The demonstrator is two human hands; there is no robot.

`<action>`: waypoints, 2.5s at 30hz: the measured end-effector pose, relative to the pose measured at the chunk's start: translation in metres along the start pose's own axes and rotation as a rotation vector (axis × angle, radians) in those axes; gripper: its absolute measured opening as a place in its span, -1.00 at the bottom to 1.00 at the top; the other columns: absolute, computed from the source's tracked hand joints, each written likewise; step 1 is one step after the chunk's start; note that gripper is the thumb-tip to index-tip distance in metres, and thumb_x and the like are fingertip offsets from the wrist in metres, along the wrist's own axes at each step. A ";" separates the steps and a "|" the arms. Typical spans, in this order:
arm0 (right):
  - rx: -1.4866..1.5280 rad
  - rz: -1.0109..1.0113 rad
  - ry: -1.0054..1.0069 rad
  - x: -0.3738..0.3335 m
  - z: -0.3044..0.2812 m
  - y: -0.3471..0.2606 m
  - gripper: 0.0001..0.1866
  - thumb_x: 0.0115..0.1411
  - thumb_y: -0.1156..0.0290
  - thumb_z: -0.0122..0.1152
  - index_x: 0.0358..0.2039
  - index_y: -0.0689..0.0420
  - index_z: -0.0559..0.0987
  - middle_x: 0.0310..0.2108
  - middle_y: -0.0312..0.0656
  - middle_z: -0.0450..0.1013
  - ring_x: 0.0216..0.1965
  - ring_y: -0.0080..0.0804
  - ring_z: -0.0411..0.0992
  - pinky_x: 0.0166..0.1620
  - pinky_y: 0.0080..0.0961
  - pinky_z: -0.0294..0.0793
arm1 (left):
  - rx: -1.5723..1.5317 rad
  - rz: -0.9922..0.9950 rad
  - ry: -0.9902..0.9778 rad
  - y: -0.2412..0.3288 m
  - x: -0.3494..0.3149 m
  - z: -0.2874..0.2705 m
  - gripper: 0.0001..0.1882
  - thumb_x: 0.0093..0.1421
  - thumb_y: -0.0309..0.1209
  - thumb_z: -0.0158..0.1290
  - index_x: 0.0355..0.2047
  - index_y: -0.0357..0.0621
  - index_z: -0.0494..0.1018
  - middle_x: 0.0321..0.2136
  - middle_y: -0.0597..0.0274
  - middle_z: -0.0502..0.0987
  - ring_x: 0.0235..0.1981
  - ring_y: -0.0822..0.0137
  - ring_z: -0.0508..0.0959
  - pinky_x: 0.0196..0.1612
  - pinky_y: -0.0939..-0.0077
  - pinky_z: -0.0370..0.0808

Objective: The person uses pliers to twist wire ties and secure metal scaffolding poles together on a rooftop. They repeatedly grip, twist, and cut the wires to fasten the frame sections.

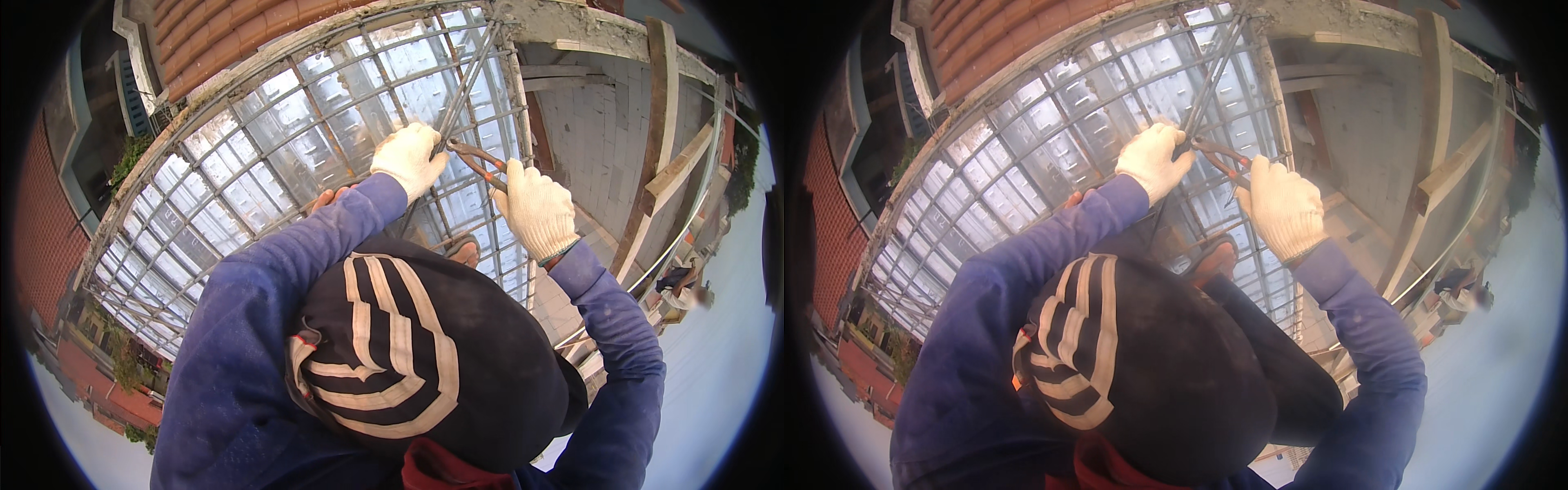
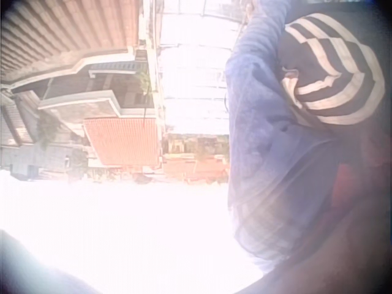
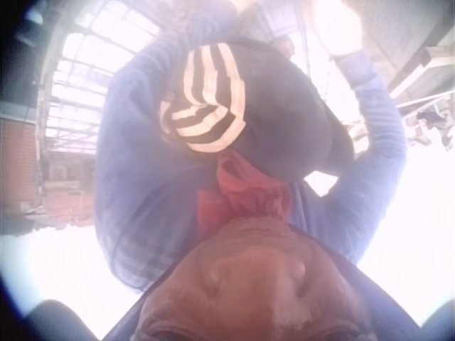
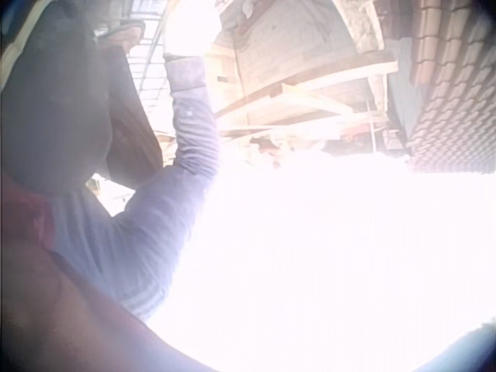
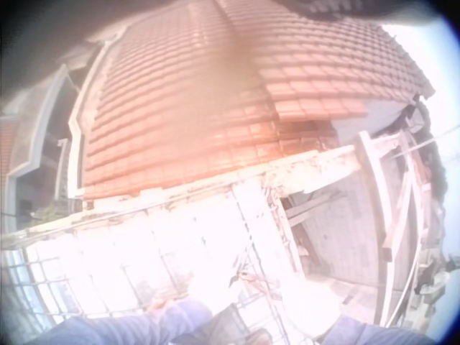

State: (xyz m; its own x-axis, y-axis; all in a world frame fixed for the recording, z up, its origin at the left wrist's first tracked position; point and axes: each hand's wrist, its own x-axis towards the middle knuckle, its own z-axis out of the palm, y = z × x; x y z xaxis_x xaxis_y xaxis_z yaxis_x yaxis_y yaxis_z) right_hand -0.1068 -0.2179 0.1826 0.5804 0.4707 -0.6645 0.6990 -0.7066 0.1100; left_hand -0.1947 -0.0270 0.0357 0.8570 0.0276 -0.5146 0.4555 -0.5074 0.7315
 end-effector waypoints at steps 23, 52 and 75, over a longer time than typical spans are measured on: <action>1.582 0.569 -0.630 -0.010 0.019 -0.044 -0.53 0.44 0.20 0.39 0.20 0.20 0.51 -0.38 -0.26 0.53 -0.45 -0.46 0.54 -0.41 -0.31 0.67 | 0.028 0.068 -0.036 -0.003 -0.003 -0.003 -0.51 0.30 -0.16 0.33 0.14 -0.15 0.62 0.08 -0.04 0.64 0.15 -0.10 0.63 0.22 0.04 0.58; 1.208 0.398 -0.083 -0.069 0.055 -0.002 -0.61 0.45 0.16 0.20 0.14 0.10 0.67 -0.08 0.01 0.67 0.02 0.03 0.62 0.17 -0.05 0.54 | -1.006 -0.632 -0.181 0.041 -0.017 0.034 -0.56 0.30 -0.14 0.30 -0.08 -0.24 0.44 -0.38 0.14 0.52 -0.43 0.23 0.58 -0.27 0.04 0.70; 1.104 0.602 -0.019 -0.085 0.038 0.021 -0.20 0.38 0.11 0.30 0.50 0.27 0.33 0.25 0.20 0.54 0.10 0.03 0.65 0.19 -0.11 0.61 | -1.073 -0.666 -0.270 0.026 -0.006 0.043 -0.56 0.37 -0.26 0.29 -0.06 -0.32 0.33 -0.30 0.04 0.44 -0.40 0.12 0.63 -0.21 -0.11 0.80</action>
State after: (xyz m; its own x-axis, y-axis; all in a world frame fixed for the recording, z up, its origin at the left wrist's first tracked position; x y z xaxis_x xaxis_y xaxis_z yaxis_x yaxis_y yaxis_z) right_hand -0.1574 -0.2924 0.2135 0.6727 -0.0806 -0.7355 -0.4011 -0.8751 -0.2709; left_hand -0.1983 -0.0776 0.0387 0.3729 -0.2311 -0.8986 0.8461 0.4823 0.2271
